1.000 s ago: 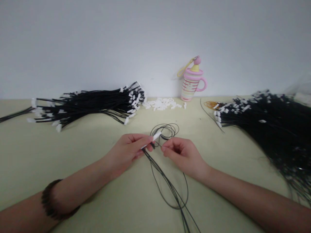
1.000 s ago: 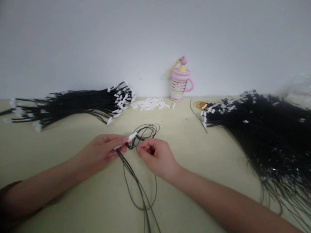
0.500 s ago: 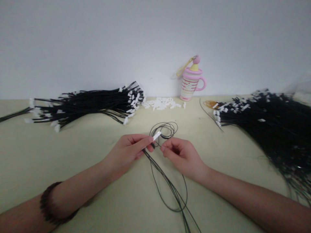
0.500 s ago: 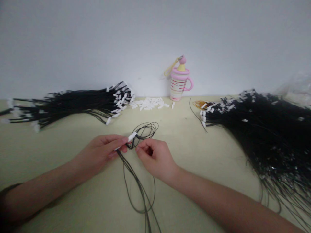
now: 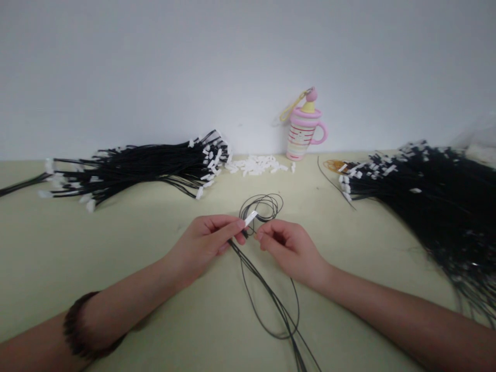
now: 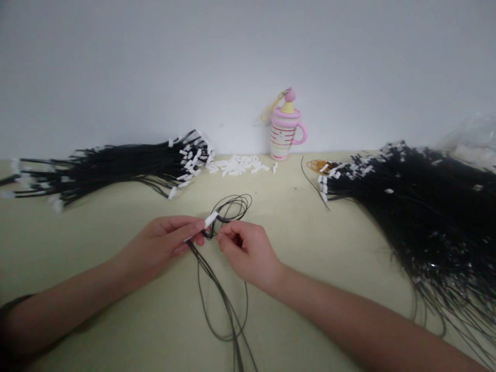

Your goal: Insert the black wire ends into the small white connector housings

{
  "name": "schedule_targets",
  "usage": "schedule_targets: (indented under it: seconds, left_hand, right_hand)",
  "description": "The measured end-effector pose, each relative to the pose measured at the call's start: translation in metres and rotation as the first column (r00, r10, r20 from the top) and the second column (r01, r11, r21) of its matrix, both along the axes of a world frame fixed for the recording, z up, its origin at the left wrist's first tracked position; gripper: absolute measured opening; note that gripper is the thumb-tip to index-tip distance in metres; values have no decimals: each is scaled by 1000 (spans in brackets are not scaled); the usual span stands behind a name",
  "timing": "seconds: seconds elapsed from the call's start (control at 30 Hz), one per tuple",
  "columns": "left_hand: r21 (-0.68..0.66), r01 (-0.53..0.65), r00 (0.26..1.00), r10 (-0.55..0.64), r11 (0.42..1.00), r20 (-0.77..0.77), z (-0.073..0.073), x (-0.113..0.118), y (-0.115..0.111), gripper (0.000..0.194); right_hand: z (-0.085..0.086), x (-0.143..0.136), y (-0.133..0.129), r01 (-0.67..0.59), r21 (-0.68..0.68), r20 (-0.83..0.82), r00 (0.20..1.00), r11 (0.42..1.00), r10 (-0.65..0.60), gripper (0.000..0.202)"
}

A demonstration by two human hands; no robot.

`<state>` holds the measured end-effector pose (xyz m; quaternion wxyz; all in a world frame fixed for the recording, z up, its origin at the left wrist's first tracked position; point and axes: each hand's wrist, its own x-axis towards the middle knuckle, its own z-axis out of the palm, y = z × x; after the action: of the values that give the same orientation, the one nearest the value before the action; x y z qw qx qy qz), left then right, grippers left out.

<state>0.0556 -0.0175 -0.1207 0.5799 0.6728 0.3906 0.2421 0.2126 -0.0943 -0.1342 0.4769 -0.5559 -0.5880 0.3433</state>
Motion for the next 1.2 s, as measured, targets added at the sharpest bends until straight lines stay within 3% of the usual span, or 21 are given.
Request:
schedule_targets:
  seconds: [0.37, 0.8, 1.0, 1.1, 1.2]
  left_hand:
    - [262, 18, 996, 6, 965, -92, 2, 3, -12, 26]
    - [308, 119, 983, -67, 944, -173, 6, 3, -15, 27]
    - [166, -45, 998, 51, 985, -32, 2, 3, -13, 24]
    - [-47, -166, 980, 171, 985, 105, 1, 0, -2, 19]
    - [-229, -185, 941, 239, 956, 239, 9, -4, 11, 13]
  right_hand:
    - [-4, 0, -3, 5, 92, 147, 989, 996, -19, 16]
    - [-4, -1, -5, -14, 108, 122, 992, 994, 0, 14]
    - [-1, 1, -3, -24, 125, 138, 990, 992, 6, 18]
    - [-3, 4, 1, -57, 72, 81, 995, 996, 51, 17]
    - [-6, 8, 6, -75, 77, 18, 997, 994, 74, 19]
